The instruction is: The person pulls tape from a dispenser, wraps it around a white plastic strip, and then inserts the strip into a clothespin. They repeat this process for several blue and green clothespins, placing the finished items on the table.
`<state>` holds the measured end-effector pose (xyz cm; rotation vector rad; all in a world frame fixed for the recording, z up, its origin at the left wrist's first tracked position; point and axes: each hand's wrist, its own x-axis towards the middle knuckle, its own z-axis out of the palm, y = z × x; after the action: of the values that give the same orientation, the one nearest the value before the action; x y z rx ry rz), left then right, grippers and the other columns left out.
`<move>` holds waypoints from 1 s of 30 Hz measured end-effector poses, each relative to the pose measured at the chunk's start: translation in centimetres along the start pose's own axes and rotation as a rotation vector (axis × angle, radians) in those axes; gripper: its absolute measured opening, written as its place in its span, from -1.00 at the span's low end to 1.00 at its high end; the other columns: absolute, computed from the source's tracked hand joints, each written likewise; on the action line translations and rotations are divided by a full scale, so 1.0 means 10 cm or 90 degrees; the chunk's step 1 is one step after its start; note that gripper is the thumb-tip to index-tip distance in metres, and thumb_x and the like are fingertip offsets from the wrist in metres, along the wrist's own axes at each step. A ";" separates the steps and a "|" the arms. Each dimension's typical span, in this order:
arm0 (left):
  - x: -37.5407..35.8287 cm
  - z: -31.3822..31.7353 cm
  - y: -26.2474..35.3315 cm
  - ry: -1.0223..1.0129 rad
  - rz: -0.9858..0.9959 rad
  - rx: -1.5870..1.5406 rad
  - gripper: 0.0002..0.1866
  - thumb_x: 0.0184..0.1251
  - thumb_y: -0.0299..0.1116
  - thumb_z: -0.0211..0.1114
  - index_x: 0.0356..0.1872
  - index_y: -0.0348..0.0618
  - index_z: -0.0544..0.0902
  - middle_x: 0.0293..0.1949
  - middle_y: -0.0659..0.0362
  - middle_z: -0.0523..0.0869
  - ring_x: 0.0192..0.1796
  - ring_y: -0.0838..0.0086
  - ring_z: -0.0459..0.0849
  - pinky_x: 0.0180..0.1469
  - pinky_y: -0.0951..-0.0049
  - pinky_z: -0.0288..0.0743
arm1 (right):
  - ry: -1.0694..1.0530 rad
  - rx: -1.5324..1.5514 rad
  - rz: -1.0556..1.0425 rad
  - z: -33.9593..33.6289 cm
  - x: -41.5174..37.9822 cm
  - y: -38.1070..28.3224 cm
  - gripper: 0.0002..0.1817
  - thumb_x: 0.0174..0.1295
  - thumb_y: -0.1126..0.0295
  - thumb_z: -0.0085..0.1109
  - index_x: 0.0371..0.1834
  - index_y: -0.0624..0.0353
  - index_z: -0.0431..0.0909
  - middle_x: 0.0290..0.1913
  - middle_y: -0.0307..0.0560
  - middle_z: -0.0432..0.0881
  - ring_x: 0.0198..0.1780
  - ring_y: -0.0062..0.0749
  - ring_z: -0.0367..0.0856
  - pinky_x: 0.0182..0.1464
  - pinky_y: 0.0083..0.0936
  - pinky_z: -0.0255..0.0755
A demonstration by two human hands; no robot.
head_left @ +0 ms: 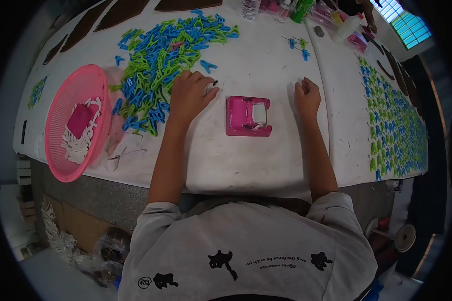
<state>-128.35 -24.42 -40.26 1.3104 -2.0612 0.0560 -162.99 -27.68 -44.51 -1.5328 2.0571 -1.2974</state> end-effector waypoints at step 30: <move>-0.03 0.15 0.81 0.140 0.048 -0.450 -0.78 0.18 -0.50 0.46 -0.13 -0.12 0.73 -0.23 0.18 0.75 -0.27 0.45 0.74 -0.23 0.50 0.64 | -0.346 0.080 -0.414 -0.32 -0.64 -1.11 -0.79 0.02 0.54 0.42 -0.25 0.11 0.72 -0.34 -0.23 0.68 -0.25 -0.42 0.59 -0.25 -0.50 0.48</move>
<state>-135.62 -20.72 -39.04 0.7485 -1.7037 -0.4370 -155.49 -21.00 -35.93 -2.2761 1.1650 -0.9869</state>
